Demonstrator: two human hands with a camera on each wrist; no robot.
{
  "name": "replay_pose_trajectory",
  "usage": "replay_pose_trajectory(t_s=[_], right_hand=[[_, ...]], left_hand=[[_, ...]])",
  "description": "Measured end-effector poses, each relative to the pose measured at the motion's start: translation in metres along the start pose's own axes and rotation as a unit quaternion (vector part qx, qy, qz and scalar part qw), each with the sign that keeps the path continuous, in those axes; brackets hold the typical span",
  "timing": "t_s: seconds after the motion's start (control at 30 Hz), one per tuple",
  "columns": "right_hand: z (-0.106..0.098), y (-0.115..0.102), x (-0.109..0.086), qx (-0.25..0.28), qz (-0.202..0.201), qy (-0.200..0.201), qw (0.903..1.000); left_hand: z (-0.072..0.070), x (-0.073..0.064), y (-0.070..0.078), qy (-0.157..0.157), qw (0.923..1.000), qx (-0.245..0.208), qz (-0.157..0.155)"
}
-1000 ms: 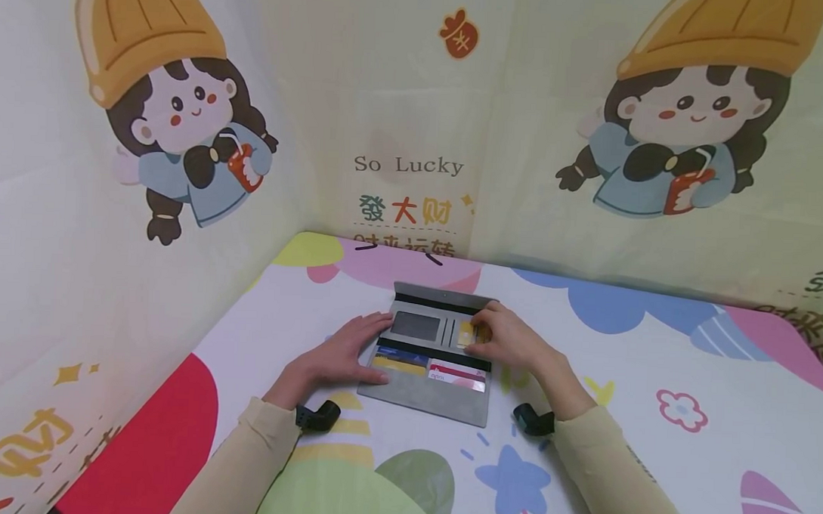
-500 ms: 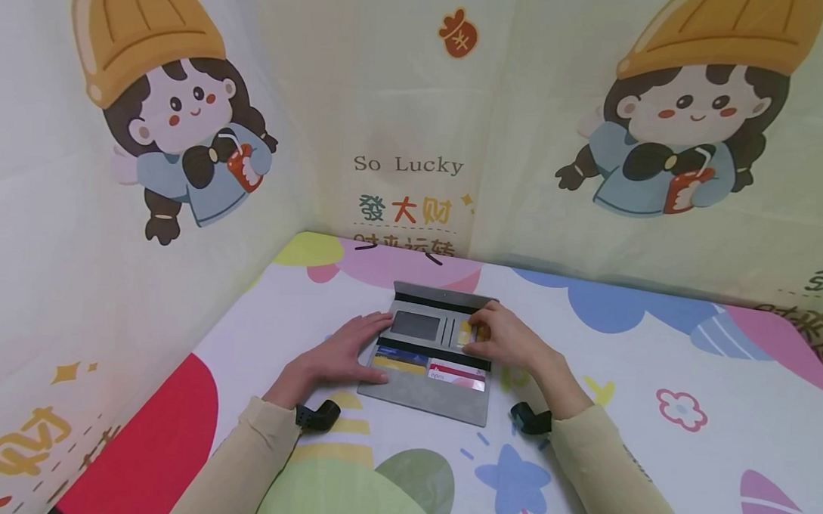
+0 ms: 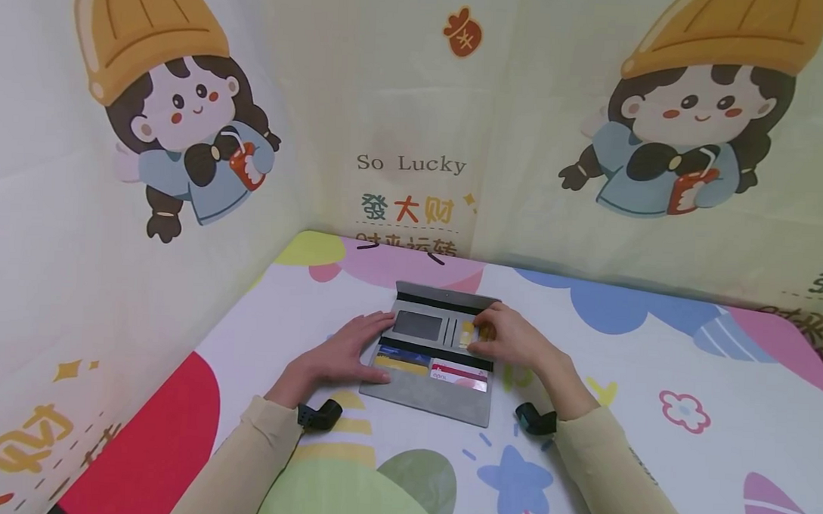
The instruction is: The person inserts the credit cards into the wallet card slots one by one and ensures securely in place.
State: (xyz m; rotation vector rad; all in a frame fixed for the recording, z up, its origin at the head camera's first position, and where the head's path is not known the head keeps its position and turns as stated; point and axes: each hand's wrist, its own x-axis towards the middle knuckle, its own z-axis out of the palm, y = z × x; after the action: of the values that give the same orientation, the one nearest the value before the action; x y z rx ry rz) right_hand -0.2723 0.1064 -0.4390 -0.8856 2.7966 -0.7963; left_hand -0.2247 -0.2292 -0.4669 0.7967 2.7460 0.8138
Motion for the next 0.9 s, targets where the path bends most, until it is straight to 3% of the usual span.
replay_pose_trajectory(t_s=[0.9], right_hand=[[0.0008, -0.0038, 0.0045, -0.009, 0.006, -0.006, 0.9999]], left_hand=[[-0.0050, 0.0004, 0.0043, -0.003, 1.0000, -0.009, 0.002]])
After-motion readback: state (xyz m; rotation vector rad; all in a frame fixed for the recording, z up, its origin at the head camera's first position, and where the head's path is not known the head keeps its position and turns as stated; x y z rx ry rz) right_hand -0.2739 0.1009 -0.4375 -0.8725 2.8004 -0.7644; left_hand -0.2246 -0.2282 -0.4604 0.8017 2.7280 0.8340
